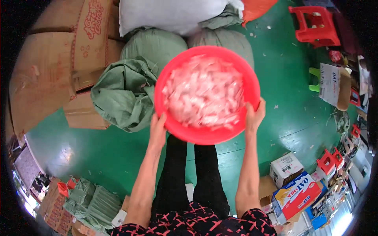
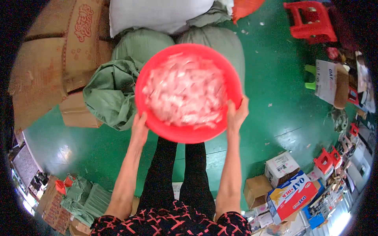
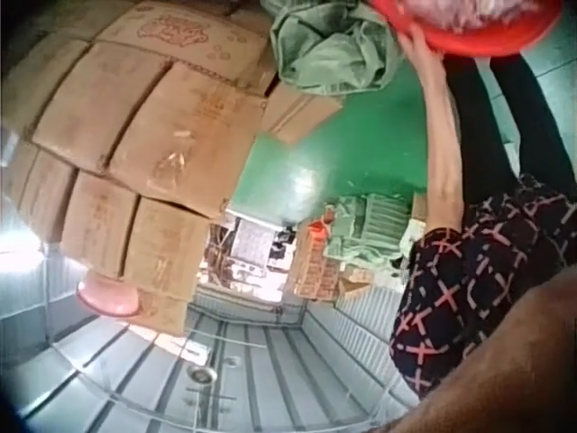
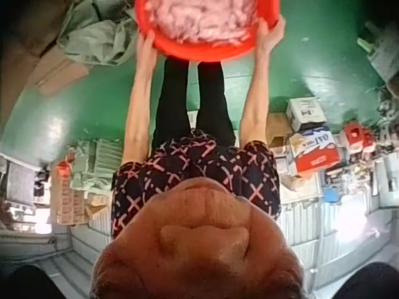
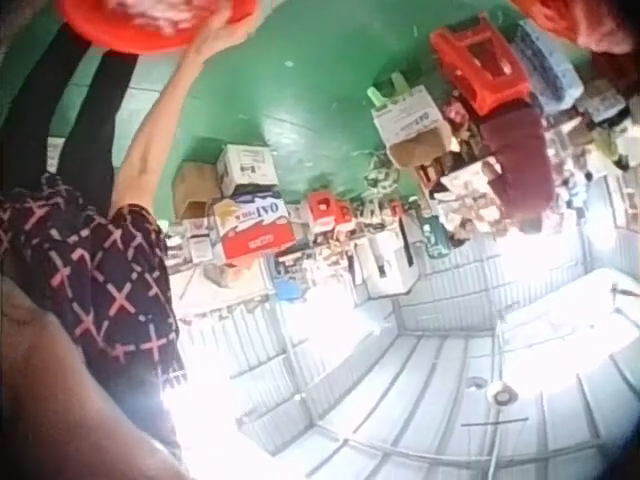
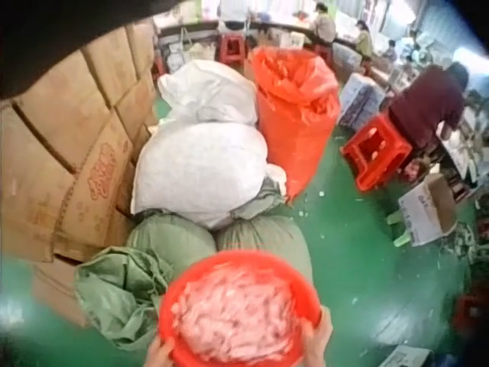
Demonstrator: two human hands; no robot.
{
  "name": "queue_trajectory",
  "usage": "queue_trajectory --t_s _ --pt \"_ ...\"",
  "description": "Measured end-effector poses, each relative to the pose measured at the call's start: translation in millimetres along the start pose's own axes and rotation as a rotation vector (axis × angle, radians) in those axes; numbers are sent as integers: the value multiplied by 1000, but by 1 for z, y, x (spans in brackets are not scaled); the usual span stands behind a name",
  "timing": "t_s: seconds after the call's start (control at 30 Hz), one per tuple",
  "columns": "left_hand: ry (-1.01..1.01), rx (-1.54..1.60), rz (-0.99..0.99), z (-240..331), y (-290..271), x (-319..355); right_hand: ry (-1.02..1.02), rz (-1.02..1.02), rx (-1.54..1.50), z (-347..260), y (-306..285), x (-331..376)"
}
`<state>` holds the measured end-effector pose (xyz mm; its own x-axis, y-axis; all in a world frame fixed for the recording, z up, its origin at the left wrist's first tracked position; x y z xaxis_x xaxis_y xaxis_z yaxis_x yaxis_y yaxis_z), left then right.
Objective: Organizing small white items into trays and adding pink packets to each compartment on a production floor.
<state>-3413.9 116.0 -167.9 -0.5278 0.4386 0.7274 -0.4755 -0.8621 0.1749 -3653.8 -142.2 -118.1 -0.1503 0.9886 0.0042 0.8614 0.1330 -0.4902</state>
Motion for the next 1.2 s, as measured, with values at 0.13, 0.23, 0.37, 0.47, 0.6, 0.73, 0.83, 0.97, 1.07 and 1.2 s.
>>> queue_trajectory --t_s 0.13,0.23,0.37,0.47,0.6,0.73,0.83,0.97,1.07,1.2 --pt "150 65 174 41 -80 98 161 -156 -220 -89 1 83" --pt "162 -17 438 58 -195 188 227 -460 -347 -139 27 164" --pt "121 -208 806 76 -307 344 123 -1002 -582 -209 39 252" --pt "219 -203 919 72 -313 464 118 -1557 -500 -227 25 329" --pt "28 -107 1061 38 -283 579 20 -1995 -574 -271 -10 374" --pt "-245 125 1188 -45 -262 650 -43 -2275 -556 -303 -47 408" --pt "-202 138 1229 -89 -257 696 -235 -2526 -525 -322 -49 445" --pt "-77 219 1475 -116 -244 684 -471 -2564 -425 -298 -20 461" --pt "20 248 1518 -207 -158 702 -375 -2655 -369 -277 1 467" --pt "40 180 1661 -210 -234 708 -243 -2810 -271 -282 18 511"
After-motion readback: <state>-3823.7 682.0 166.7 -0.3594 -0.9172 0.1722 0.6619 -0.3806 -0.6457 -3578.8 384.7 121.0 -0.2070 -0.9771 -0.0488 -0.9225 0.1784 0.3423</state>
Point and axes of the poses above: each hand's wrist, its own x-axis away from the middle knuckle, its own y-axis out of the palm, z = x × y, the point moved 8 cm from there along -x, towards the middle knuckle, and after that the axes turned 3 degrees about -x, right-handed, at the moved point
